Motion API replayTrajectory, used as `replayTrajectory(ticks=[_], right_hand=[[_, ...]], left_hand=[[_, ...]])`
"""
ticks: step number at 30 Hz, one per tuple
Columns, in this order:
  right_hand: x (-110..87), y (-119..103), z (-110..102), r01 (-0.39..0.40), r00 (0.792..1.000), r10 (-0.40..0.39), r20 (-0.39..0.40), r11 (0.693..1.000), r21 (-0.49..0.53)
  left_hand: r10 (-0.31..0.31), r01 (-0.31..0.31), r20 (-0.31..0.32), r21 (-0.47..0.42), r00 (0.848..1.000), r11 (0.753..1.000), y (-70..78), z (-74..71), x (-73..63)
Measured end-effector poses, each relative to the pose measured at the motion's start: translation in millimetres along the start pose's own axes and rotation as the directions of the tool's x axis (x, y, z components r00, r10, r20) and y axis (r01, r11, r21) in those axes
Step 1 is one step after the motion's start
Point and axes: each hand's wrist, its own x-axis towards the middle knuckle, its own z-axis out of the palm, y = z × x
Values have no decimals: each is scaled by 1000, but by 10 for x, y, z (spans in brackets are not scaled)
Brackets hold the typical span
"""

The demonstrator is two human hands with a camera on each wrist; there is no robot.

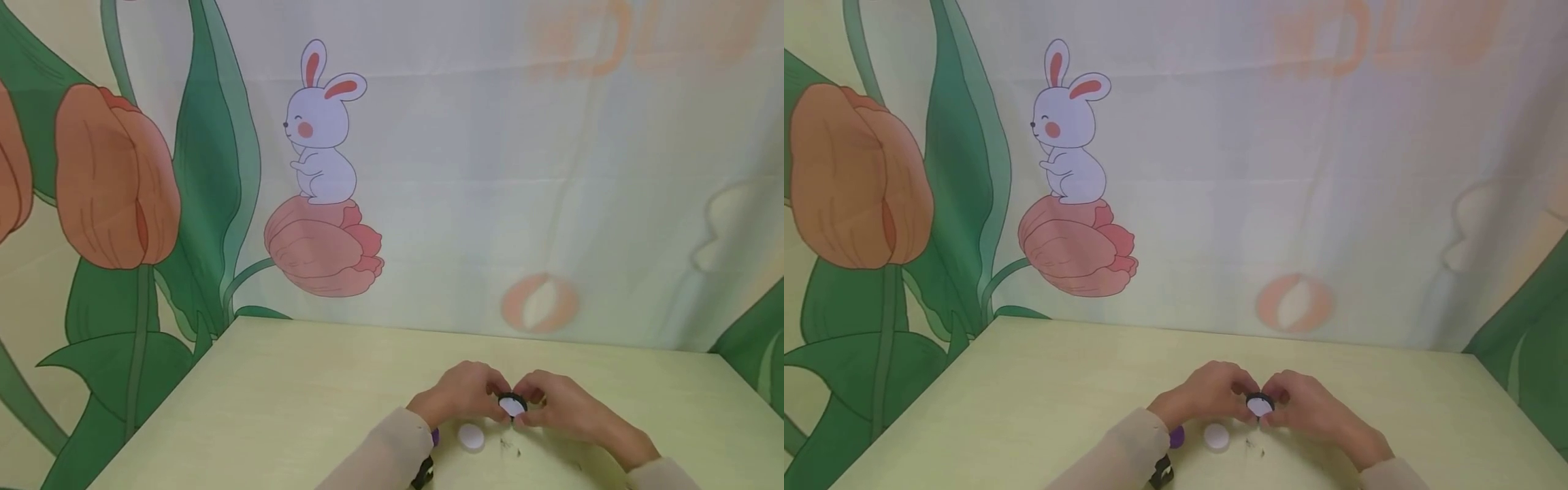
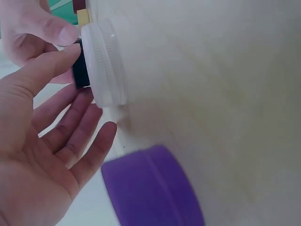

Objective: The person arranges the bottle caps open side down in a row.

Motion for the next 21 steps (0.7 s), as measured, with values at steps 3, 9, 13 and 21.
replayTrajectory(ticks=[3,9,13,21], right_hand=[[-7,-55,-13,7,1000,-6,-29,1000,24],[37,-157,-43,54,997,-52,-57,998,38],[70,-259,-84,50,998,-48,-41,997,66],[94,-399,-107,12,999,-9,-31,997,79]], left_hand=[[35,-36,-33,-45,999,998,-26,-34,-44],[80,-92,-118,-103,990,990,-82,-128,-153],[110,-127,-181,-83,977,988,-96,-182,-223],[85,-149,-317,-182,945,972,-94,-231,-385]])
